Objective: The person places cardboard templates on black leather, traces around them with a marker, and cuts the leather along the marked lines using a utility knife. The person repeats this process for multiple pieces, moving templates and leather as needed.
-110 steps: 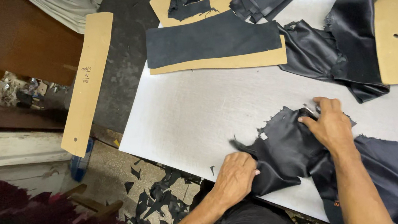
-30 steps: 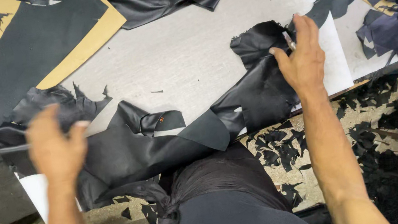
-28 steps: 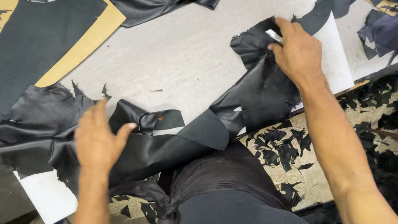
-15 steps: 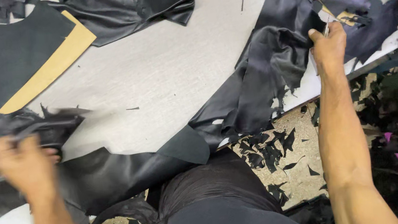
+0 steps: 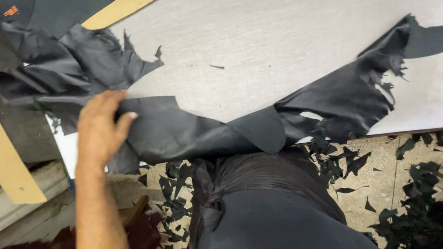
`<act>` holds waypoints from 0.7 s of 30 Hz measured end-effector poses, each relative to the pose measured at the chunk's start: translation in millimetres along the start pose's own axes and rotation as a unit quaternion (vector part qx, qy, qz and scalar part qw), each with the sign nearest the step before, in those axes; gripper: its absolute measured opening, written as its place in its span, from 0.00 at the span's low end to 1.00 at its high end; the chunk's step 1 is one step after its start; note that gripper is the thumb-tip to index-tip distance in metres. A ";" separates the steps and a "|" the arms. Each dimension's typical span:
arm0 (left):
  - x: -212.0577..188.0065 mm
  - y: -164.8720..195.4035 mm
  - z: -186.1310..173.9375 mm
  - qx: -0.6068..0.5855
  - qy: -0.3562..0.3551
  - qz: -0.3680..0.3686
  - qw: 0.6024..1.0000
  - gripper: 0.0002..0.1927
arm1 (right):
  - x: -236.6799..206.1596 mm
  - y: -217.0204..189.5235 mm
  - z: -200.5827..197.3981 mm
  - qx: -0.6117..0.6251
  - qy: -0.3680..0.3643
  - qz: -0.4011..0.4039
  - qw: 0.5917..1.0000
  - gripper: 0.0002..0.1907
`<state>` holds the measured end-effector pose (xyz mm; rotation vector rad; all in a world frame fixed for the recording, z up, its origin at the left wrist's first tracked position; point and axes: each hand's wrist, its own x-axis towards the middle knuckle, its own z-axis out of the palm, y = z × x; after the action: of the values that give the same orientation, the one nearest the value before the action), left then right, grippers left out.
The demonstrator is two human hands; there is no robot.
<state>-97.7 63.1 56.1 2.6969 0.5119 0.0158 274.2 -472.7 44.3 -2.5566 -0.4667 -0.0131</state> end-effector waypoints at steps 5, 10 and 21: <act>-3.8 -3.4 17.0 0.081 -0.009 0.039 0.996 0.29 | -45.0 -97.8 40.8 0.005 -0.218 -0.040 0.975 0.28; 4.4 -26.3 2.5 0.115 -0.033 0.030 0.992 0.22 | -92.1 -140.1 101.1 -0.032 -0.332 -0.095 0.938 0.24; 29.2 -21.2 6.7 -0.099 -0.136 0.111 0.979 0.14 | -97.9 -72.5 41.1 -0.138 -0.195 -0.091 0.967 0.13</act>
<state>-77.4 89.1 40.1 2.4926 0.1176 -0.2244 154.8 -425.9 35.9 -2.7828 -0.9036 0.3903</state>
